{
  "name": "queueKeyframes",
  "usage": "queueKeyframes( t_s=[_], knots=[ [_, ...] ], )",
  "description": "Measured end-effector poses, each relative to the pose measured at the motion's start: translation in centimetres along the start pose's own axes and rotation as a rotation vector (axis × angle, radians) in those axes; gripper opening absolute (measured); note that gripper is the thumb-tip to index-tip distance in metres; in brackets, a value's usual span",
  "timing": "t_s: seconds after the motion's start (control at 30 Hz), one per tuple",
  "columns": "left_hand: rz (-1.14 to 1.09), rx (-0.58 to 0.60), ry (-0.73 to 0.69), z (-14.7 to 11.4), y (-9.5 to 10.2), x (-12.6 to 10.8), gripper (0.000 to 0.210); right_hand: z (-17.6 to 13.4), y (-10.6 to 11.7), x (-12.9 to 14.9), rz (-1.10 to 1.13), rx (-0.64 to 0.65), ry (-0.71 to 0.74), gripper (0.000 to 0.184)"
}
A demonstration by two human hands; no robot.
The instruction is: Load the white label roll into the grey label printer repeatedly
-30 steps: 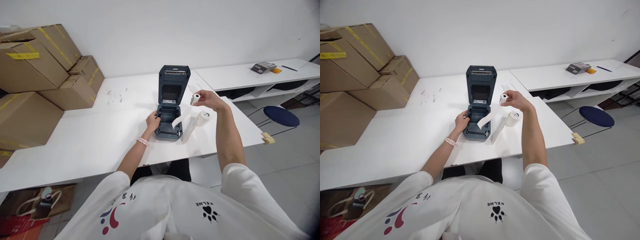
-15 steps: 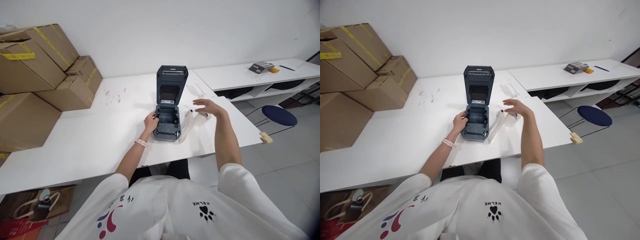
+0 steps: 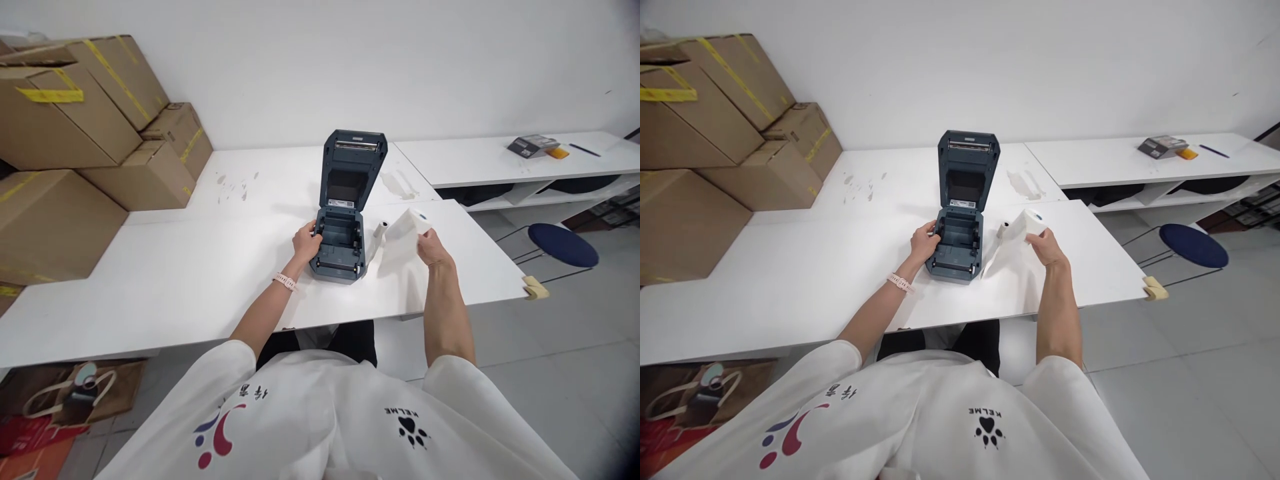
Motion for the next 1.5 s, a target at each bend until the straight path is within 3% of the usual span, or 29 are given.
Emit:
queueKeyframes(
  t_s=[0.1,0.17,0.23,0.37,0.5,0.63,0.7,0.83,0.93,1.03,1.33,1.5],
  knots=[
    [-0.006,-0.007,0.004,0.2,-0.1,0.2,0.06,1.2,-2.0,6.7,-0.091,0.146,0.133,0.063],
    [-0.015,-0.004,0.007,0.2,-0.1,0.3,0.06,2.2,-5.0,10.5,-0.3,0.328,0.224,0.07],
    [-0.019,0.005,0.018,0.1,-0.1,0.4,0.06,3.5,-8.5,12.5,-0.602,0.464,0.26,0.071],
    [-0.069,-0.002,0.023,-0.2,0.1,0.4,0.058,5.6,-14.3,11.6,-1.139,0.567,0.183,0.071],
    [-0.128,-0.014,0.023,-0.3,0.2,0.5,0.057,6.1,-17.1,9.0,-1.315,0.593,0.192,0.066],
    [-0.132,-0.016,0.03,-0.2,0.1,0.6,0.058,5.0,-17.7,7.5,-1.329,0.612,0.251,0.066],
    [-0.134,-0.009,0.03,-0.1,0.1,0.7,0.058,3.6,-17.3,7.7,-1.273,0.532,0.31,0.07],
    [-0.157,-0.012,0.008,-0.1,0.0,0.6,0.057,-1.6,-16.2,8.8,-0.936,0.336,0.503,0.049],
    [-0.187,-0.023,0.006,-0.2,-0.1,0.8,0.057,-6.1,-16.4,8.5,-0.776,0.337,0.566,0.042],
    [-0.252,-0.022,0.005,-0.1,-0.5,1.1,0.057,-8.7,-17.1,7.3,-0.791,0.317,0.546,0.045],
    [-0.431,0.025,-0.072,0.5,-1.7,1.9,0.051,-9.2,-17.9,6.6,-0.849,0.294,0.482,0.049],
    [-0.447,0.049,-0.083,-2.3,-1.3,1.7,0.043,-10.0,-17.7,6.7,-0.704,0.211,0.456,0.042]
  ],
)
Point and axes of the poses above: each hand's wrist, its own z-axis towards the middle knuckle, its own y-axis out of the back of the hand, x = y × z, the point moved 5 cm from there along z, towards the middle knuckle, and after that the axes turned 1 degree about -y, right-handed, at the moved point
